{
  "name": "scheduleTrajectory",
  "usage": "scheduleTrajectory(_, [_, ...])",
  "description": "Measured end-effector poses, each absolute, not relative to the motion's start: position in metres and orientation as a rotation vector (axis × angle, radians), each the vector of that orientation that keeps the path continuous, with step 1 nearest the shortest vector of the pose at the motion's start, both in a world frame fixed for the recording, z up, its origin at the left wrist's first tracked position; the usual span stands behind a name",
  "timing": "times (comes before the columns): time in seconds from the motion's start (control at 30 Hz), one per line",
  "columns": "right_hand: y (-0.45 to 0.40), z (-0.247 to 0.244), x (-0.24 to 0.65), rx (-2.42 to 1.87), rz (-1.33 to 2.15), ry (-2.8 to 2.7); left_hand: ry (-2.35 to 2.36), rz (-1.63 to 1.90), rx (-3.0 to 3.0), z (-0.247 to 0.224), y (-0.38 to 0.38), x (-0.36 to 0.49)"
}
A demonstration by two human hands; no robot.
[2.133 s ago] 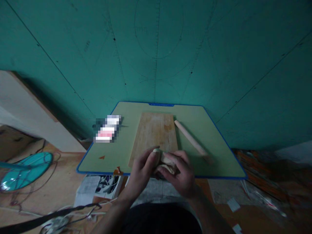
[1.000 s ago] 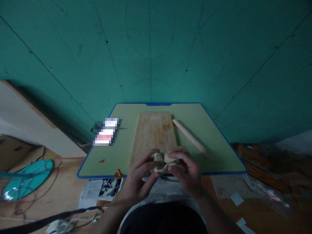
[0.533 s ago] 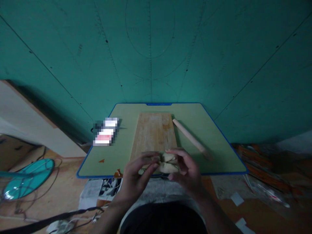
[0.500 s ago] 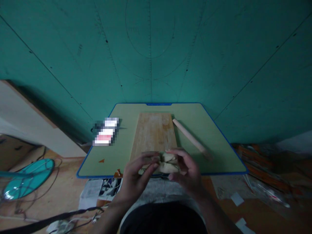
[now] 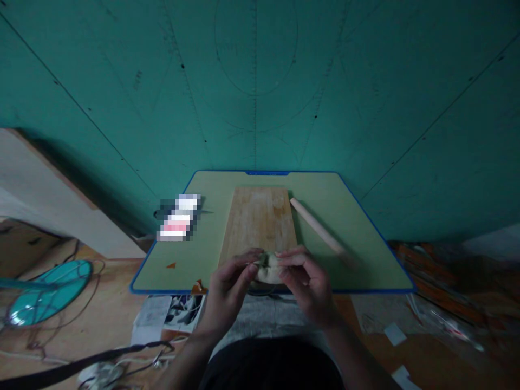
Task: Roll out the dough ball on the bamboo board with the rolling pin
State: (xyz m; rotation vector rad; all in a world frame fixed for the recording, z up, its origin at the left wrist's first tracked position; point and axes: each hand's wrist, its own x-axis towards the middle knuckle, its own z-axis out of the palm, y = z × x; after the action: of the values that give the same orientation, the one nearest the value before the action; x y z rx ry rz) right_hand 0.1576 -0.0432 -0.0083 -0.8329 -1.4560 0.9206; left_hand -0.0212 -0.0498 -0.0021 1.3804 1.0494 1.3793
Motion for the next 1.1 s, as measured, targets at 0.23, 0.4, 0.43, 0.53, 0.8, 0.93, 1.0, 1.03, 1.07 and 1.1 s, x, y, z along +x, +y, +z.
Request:
scheduleTrajectory(0.23, [-0.033,-0.013,0.160,-0.959,1.217,-1.418,0.935,1.404,1.281,-0.004,-0.051,-0.020])
scheduleTrajectory(0.4, [-0.035,-0.013,0.153,-1.012,1.271,-1.344,0.980,1.276,1.415,-0.009,-0.048,-0.020])
scheduleTrajectory(0.43, [-0.036,-0.013,0.151,-1.013,1.251,-1.333,1.027,1.249,1.459,-0.010,-0.046,-0.020])
scheduleTrajectory(0.53, [-0.039,-0.012,0.145,-1.013,1.164,-1.374,1.127,1.218,1.540,-0.010,-0.042,-0.016])
scheduleTrajectory(0.8, [-0.037,-0.016,0.138,-1.057,0.956,-1.373,1.290,1.335,1.409,-0.001,-0.036,-0.001])
scheduleTrajectory(0.93, [-0.028,-0.010,0.138,-1.090,1.007,-1.438,1.319,1.328,1.383,-0.001,-0.034,-0.003])
scheduleTrajectory(1.0, [-0.024,-0.006,0.136,-1.111,1.012,-1.444,1.324,1.296,1.403,-0.001,-0.033,-0.004])
scheduleTrajectory(1.03, [-0.022,-0.005,0.134,-1.115,0.990,-1.441,1.324,1.289,1.406,-0.001,-0.032,-0.004])
scheduleTrajectory(1.07, [-0.021,-0.004,0.132,-1.114,0.958,-1.443,1.320,1.286,1.402,0.000,-0.031,-0.003])
scheduleTrajectory(1.1, [-0.020,-0.003,0.131,-1.108,0.918,-1.451,1.308,1.280,1.396,0.000,-0.030,-0.002])
